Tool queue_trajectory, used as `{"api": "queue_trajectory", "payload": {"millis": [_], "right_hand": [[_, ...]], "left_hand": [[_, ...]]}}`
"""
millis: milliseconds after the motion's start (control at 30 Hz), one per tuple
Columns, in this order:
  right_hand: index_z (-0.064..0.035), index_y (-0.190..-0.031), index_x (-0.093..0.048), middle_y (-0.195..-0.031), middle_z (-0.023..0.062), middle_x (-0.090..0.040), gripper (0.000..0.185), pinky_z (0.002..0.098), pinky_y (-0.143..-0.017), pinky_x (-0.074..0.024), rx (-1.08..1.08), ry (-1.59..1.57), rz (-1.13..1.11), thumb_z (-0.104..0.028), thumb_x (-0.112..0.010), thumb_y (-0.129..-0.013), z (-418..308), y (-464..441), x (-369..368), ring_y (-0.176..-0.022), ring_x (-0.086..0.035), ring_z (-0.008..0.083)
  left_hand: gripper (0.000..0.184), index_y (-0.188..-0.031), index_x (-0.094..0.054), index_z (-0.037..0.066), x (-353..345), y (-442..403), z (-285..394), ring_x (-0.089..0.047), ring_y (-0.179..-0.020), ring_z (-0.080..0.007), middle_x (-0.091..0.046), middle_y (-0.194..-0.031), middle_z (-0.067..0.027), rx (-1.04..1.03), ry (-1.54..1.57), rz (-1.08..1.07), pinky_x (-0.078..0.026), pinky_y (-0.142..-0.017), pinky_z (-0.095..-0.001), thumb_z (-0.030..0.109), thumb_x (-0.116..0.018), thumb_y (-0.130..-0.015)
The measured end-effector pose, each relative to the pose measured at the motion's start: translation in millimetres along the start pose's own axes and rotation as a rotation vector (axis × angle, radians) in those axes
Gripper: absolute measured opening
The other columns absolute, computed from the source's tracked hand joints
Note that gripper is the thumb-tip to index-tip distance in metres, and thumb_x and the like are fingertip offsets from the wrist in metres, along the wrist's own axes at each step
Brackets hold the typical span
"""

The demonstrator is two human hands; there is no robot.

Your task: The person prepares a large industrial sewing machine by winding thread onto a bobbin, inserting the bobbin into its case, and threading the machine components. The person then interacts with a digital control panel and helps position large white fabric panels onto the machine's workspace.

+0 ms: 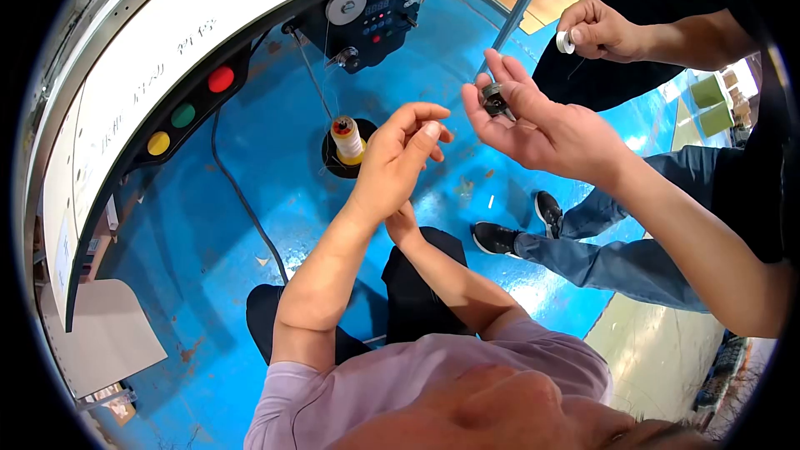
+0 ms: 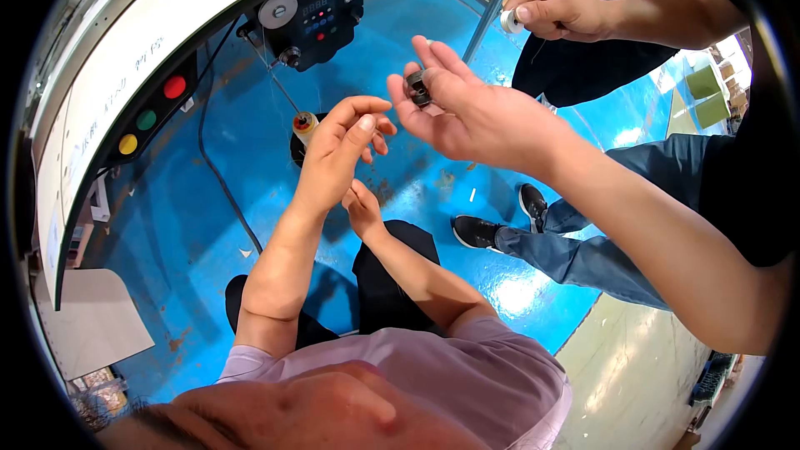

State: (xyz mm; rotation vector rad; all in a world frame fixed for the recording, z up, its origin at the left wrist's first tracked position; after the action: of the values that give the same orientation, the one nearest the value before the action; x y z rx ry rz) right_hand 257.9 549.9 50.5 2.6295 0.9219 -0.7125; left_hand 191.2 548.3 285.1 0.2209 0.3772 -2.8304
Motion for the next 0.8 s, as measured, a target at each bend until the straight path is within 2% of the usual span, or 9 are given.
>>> {"api": "queue_trajectory", "payload": {"millis": [133,467,567,667,800], "right_hand": [[-0.007,-0.088,-0.052,-0.076,-0.0071,-0.038,0.016,0.0231,-0.06,-0.0315,-0.025,0.045,0.003,-0.014,-0.043,-0.1,6.4,-3.0,7.6,-0.069,-0.034,0.0044],[-0.007,-0.085,-0.051,-0.075,-0.0068,-0.038,0.016,0.0235,-0.06,-0.0322,-0.001,0.041,0.017,-0.011,-0.043,-0.098,4.1,-3.2,5.9,-0.069,-0.034,0.0045],[-0.007,-0.085,-0.051,-0.075,-0.0067,-0.038,0.016,0.0233,-0.06,-0.0321,0.017,0.153,-0.027,-0.011,-0.042,-0.098,3.3,-1.9,6.5,-0.069,-0.034,0.0044],[-0.0072,-0.085,-0.05,-0.075,-0.0068,-0.038,0.016,0.0232,-0.06,-0.0317,0.049,0.054,-0.014,-0.011,-0.042,-0.099,2.0,-0.6,5.3,-0.069,-0.034,0.0044],[-0.008,-0.082,-0.048,-0.074,-0.0065,-0.037,0.018,0.0232,-0.059,-0.0319,0.003,0.051,0.002,-0.011,-0.042,-0.099,5.6,-2.8,6.8,-0.068,-0.035,0.0047]], "left_hand": [[0.032,-0.12,-0.058,0.002,-0.1,-1.3,1.5,-0.059,-0.08,-0.0091,-0.066,-0.097,-0.0065,0.0,-0.004,0.014,-0.048,-0.069,-0.0234,0.027,-0.052,-0.102],[0.032,-0.12,-0.059,0.002,-0.3,-4.5,-1.8,-0.059,-0.079,-0.0081,-0.066,-0.097,-0.0056,-0.021,-0.002,0.025,-0.046,-0.066,-0.022,0.027,-0.053,-0.102],[0.032,-0.121,-0.058,0.003,-0.3,-4.6,-0.3,-0.059,-0.079,-0.0081,-0.067,-0.098,-0.0051,-0.02,-0.025,0.031,-0.045,-0.066,-0.022,0.027,-0.053,-0.102],[0.032,-0.121,-0.058,0.003,-0.4,-5.3,1.3,-0.06,-0.079,-0.0081,-0.067,-0.098,-0.0047,-0.019,-0.003,0.016,-0.045,-0.066,-0.0225,0.028,-0.053,-0.101],[0.034,-0.122,-0.058,0.002,-0.2,-4.9,3.7,-0.059,-0.079,-0.0104,-0.066,-0.1,-0.0085,0.005,-0.011,0.008,-0.044,-0.065,-0.0237,0.027,-0.05,-0.102]]}}
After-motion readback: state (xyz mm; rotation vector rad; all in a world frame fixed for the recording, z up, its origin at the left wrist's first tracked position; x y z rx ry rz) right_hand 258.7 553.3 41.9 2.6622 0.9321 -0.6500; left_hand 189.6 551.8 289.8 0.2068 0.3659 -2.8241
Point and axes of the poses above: each hand's wrist, its own y-axis away from the middle knuckle, its own x-axis out of the back of the hand, z = x × y, the point moved 1 cm from there along -y, towards the middle knuckle
